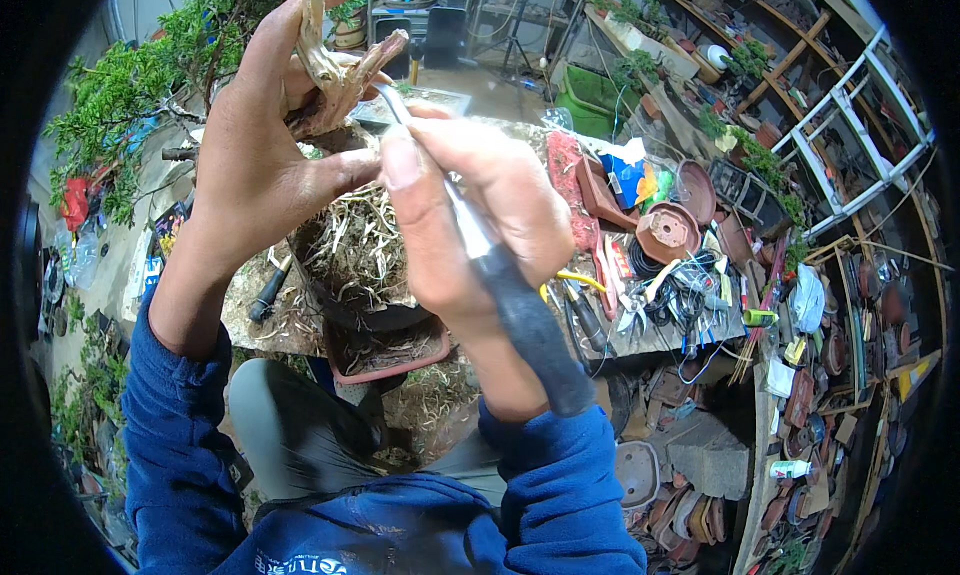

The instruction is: The person uses a metal carving tool and pliers to remove bark and shape deadwood on a bonsai tree. They repeatedly scrape and pull away loose material, rotating the branch to access different areas.

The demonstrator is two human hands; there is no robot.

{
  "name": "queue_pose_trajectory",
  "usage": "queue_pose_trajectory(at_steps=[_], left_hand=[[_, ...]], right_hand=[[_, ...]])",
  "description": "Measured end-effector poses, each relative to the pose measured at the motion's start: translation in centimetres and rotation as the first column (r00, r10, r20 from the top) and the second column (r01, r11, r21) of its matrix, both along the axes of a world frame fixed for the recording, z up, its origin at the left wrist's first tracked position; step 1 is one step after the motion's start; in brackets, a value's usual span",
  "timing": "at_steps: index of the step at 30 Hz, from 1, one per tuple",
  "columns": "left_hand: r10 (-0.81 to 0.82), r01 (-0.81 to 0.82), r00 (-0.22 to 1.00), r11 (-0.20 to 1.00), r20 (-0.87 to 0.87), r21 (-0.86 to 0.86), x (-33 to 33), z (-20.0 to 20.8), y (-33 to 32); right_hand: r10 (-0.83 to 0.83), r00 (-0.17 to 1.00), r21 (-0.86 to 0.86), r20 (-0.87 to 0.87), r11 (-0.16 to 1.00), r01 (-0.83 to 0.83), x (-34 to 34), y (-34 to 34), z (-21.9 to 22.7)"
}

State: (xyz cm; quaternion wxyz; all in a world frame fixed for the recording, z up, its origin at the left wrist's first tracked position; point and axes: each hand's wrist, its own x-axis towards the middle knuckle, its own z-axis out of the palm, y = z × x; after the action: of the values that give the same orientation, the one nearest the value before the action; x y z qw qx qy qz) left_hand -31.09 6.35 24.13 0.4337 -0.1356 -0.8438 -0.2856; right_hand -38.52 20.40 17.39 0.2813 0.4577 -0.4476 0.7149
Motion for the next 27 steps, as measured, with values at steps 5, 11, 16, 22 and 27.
queue_pose_trajectory(at_steps=[5,11,16,22,27], left_hand=[[-0.098,0.097,0.995,0.977,-0.002,0.191,-0.9,-1.2,-0.8],[-0.113,0.14,0.987,0.955,-0.117,0.263,-1.8,-1.9,-0.9],[-0.156,0.19,0.977,0.949,-0.147,0.25,-2.1,-1.9,-1.1],[-0.112,0.142,0.986,0.949,-0.121,0.28,-1.5,-1.2,-0.3],[0.044,-0.033,0.986,0.997,-0.163,0.064,-0.7,-0.5,0.0]], right_hand=[[-0.105,0.994,-0.03,-0.029,0.994,0.104,-0.2,-1.5,0.7],[-0.075,0.994,-0.086,-0.074,0.994,0.069,-0.4,-2.3,0.3],[-0.077,0.983,-0.106,-0.164,0.993,0.06,-0.9,-2.3,0.1],[-0.067,0.998,-0.084,0.007,0.994,0.068,-0.2,-2.2,-0.2],[-0.108,0.986,-0.157,-0.126,0.984,0.087,-0.7,-2.9,-0.1]])
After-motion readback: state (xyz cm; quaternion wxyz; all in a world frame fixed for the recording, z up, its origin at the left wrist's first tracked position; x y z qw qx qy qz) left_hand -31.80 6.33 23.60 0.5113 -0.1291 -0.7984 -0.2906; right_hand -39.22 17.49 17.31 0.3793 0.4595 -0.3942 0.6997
